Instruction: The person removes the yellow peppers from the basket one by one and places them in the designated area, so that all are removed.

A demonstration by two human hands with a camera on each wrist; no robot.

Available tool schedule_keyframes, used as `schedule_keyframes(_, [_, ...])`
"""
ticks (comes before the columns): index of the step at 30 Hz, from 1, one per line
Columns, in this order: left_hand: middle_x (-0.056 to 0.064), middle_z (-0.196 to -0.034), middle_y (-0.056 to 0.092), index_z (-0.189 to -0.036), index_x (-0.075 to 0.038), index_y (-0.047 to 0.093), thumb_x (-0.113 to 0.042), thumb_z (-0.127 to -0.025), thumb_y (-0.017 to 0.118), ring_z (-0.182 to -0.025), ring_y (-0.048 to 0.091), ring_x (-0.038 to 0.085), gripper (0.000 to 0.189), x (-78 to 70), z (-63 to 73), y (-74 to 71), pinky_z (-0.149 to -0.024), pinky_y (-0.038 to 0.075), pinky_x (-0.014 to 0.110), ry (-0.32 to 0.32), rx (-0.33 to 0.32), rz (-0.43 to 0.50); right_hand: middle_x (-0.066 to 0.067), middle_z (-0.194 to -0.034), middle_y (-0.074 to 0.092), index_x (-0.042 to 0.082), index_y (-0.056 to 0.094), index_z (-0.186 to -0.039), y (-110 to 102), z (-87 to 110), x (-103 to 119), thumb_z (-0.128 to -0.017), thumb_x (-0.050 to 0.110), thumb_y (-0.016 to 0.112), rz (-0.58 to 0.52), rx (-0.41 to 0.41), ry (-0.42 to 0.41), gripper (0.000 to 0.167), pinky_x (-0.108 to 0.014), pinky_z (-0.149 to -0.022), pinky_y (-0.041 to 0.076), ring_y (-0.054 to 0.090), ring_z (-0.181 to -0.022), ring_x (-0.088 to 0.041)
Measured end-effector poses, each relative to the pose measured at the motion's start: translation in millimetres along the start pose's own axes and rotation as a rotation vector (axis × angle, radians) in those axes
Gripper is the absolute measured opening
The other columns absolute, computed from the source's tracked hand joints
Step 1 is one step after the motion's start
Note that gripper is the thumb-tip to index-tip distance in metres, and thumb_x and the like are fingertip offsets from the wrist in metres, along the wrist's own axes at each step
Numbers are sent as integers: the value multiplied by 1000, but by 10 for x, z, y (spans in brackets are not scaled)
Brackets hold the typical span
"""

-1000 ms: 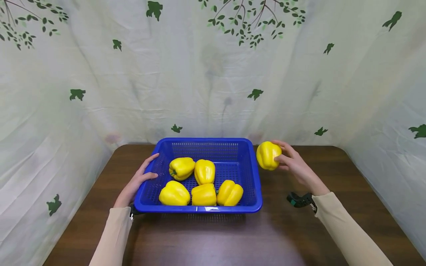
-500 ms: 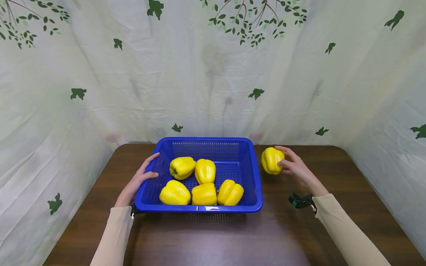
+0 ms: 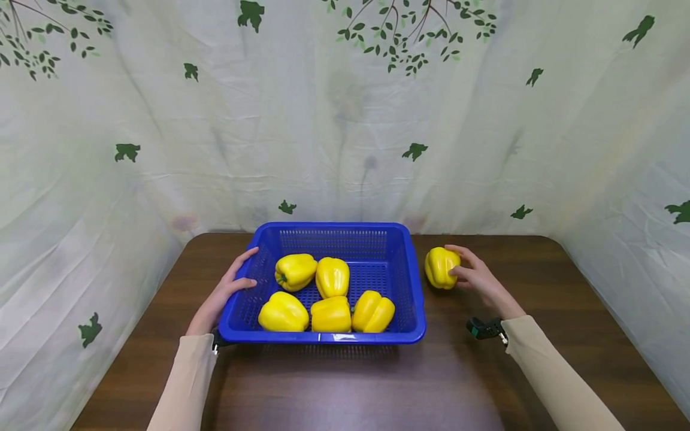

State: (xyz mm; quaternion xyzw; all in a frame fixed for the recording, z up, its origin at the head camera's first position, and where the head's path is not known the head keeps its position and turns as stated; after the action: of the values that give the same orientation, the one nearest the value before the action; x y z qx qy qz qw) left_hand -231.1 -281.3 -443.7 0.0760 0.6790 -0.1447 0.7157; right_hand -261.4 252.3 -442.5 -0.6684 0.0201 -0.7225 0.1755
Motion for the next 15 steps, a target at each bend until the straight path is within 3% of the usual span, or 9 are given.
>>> schedule_keyframes(15, [18,-155,6,-153,-31,15,-11,-95,46,-128,29,49,68,5,-21,0,-93,40,59,22,-3,-1,-25,-150,17,6,30,-148,59,-74,-42,-92,2,52,21,16,-15,60,-51,-91,44,37,-118,-41])
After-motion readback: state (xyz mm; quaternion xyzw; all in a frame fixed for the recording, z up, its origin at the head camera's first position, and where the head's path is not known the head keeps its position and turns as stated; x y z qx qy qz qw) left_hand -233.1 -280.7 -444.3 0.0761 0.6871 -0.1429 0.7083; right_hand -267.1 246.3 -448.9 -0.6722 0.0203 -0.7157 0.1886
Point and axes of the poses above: each hand's wrist, its own z-axis away from the middle knuckle, its own y-axis out of the palm, x = y × z, the point moved 1 cm from there along -z, towards the middle knuckle
